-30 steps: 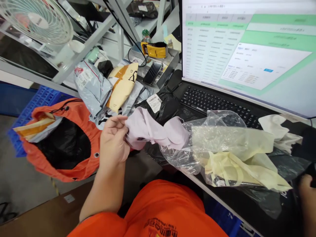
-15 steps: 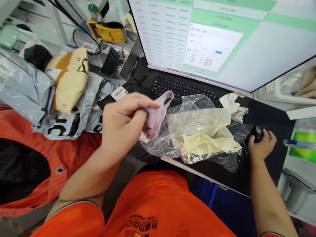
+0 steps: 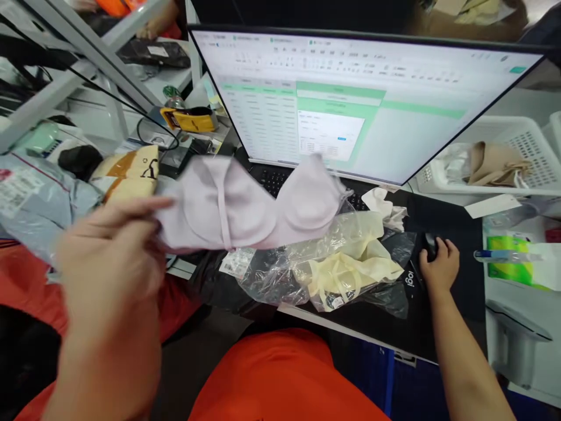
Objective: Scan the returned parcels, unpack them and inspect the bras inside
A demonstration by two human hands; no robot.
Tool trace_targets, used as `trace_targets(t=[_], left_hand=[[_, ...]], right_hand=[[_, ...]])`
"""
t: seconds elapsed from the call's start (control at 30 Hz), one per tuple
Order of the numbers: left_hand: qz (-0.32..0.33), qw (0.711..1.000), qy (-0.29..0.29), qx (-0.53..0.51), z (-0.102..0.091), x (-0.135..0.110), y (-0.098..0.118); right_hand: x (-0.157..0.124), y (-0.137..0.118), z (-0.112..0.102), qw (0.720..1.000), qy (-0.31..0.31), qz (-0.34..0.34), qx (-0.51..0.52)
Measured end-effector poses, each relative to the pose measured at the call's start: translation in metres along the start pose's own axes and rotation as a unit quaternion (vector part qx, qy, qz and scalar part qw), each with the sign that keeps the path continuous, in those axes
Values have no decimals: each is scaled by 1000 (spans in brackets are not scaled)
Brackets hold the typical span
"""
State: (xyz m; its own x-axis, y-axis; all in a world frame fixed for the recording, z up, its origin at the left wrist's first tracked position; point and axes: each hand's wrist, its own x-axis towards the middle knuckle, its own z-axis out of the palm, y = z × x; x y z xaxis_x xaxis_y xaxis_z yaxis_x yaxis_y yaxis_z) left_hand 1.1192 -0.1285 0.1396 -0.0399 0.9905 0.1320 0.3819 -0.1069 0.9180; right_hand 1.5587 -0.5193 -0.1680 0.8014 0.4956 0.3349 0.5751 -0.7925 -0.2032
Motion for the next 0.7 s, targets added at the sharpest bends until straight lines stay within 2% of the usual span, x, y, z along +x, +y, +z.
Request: trace_targets(t=[0.03,0.13,0.2,0.27,0.37,0.43,0.6,0.67,0.7], left_hand=[[-57,998,-18,19,-2,1,-26],[-158,978,-129,39,-9,-8,-105],[-188,967,-162,61,-15,-22,-147],[-185,966,-165,74,-21,-38,-174],[-183,975,-122,38,-25,-56,-193],[-199,973,-114,28,-23,-59,-200],[-194,963,-177,58,-26,-58,-212],[-212,956,-188,70,-33,-57,-218],[-230,949,-203,66,-36,-56,-222]], right_hand=[[0,-2,-1,1000,2,0,2],[2,-5,-3,1000,5,3,9],[2,-4,-3,1000,5,5,15],[-1,-1,-1,1000,10,11,21],[-5,5,4,998,37,27,49],[-5,7,4,996,43,22,78],[-1,-9,-12,996,45,29,77],[0,-20,-17,997,20,22,72],[1,-24,-19,997,28,20,67]])
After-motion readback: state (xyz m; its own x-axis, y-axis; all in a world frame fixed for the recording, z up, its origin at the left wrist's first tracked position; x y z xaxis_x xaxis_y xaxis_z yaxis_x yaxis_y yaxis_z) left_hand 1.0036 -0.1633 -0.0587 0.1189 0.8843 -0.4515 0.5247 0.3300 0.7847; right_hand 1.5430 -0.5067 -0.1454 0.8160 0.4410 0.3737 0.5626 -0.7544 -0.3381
